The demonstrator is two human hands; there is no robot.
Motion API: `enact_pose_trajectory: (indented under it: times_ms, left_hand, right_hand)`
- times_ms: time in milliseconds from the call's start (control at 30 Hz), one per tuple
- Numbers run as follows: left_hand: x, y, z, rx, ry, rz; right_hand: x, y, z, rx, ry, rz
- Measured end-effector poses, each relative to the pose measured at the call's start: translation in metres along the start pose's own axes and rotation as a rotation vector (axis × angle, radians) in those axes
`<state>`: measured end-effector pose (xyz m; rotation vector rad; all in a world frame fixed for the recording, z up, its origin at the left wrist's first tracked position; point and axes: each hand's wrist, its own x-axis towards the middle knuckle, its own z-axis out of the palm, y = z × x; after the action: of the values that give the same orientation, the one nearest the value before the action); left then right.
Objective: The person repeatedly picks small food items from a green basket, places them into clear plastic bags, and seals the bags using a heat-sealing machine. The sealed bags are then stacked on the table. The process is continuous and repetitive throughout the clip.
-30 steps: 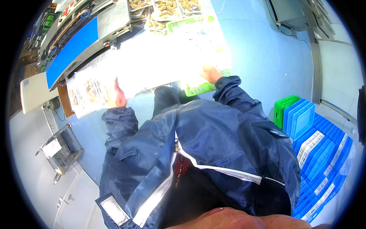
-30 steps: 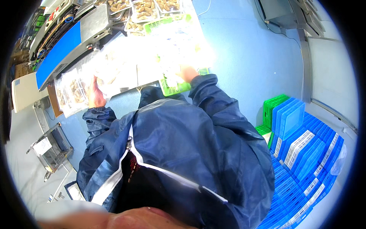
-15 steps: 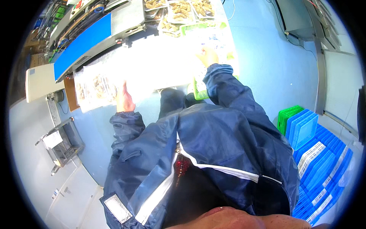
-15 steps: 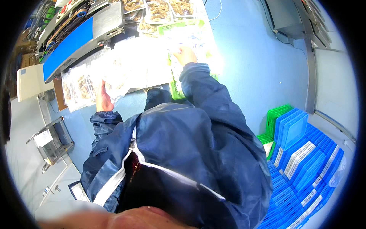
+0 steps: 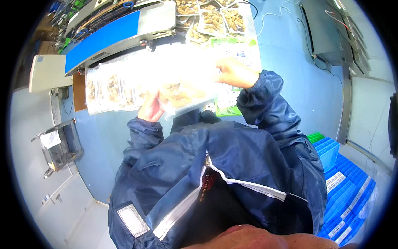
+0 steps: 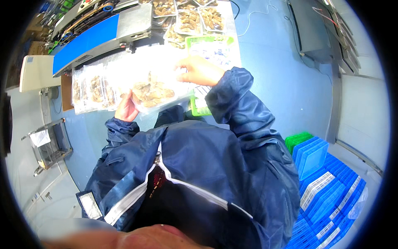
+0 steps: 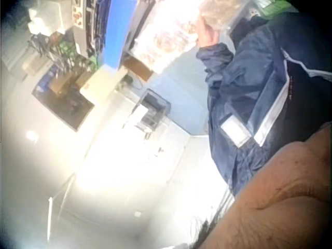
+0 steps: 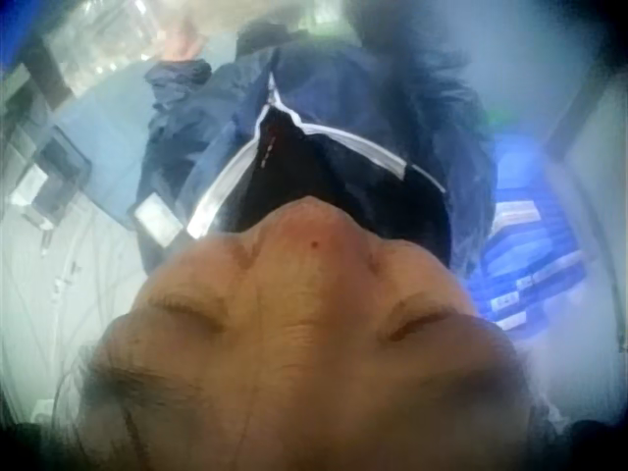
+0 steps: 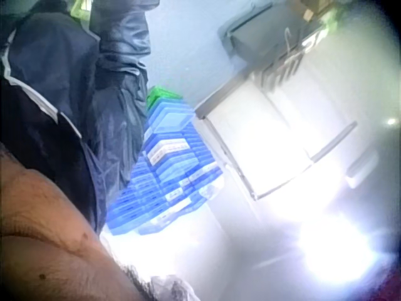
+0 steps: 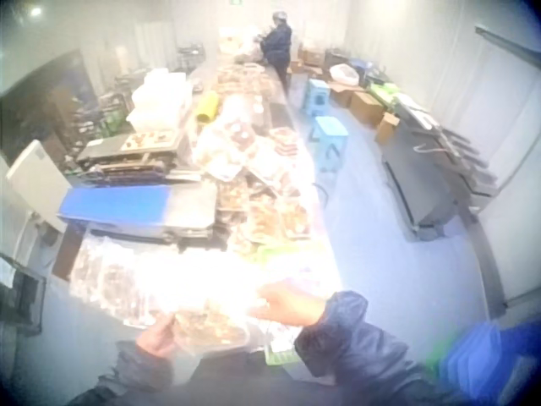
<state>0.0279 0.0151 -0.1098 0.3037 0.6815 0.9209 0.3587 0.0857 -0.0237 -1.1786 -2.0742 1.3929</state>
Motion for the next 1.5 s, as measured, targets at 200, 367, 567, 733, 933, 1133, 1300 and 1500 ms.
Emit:
enact_pose_trajectory:
  times_ms: [200,367,567,733,933,1133,1300,1500]
  left_hand:
    - [-0.013,-0.017,0.001,-0.124,-0.113,-0.056]
    - [-0.017,-0.039,0.005,-0.309,-0.084,-0.076]
    - [-0.033,-0.033,-0.044,-0.476,0.194,0.242]
    - [-0.009,0.004,-0.154,-0.438,0.559,0.376]
    - [0.001,0.024,-0.164,-0.184,0.697,0.392]
    - [-0.009,0.037,-0.113,0.039,0.860,0.228]
    - [-0.009,0.036,-0.106,-0.014,0.956,0.242]
    - [-0.018,0.018,-0.117,0.034,1.012,0.369]
  right_hand:
    - [-0.012,-0.055,0.017,-0.311,0.174,0.100]
    - [-0.008,-0.029,0.028,0.023,-0.203,0.129]
    - [0.058,0.030,0.009,0.028,0.288,0.154]
    - [0.141,0.131,0.088,-0.644,0.029,0.374]
    - [0.198,0.132,0.132,-0.745,0.203,0.263]
    - [0.210,0.139,0.113,-0.589,0.451,0.316]
    - [0.179,0.119,0.085,-0.405,0.449,0.412]
    - [0.121,0.064,0.043,0.430,0.158,0.405]
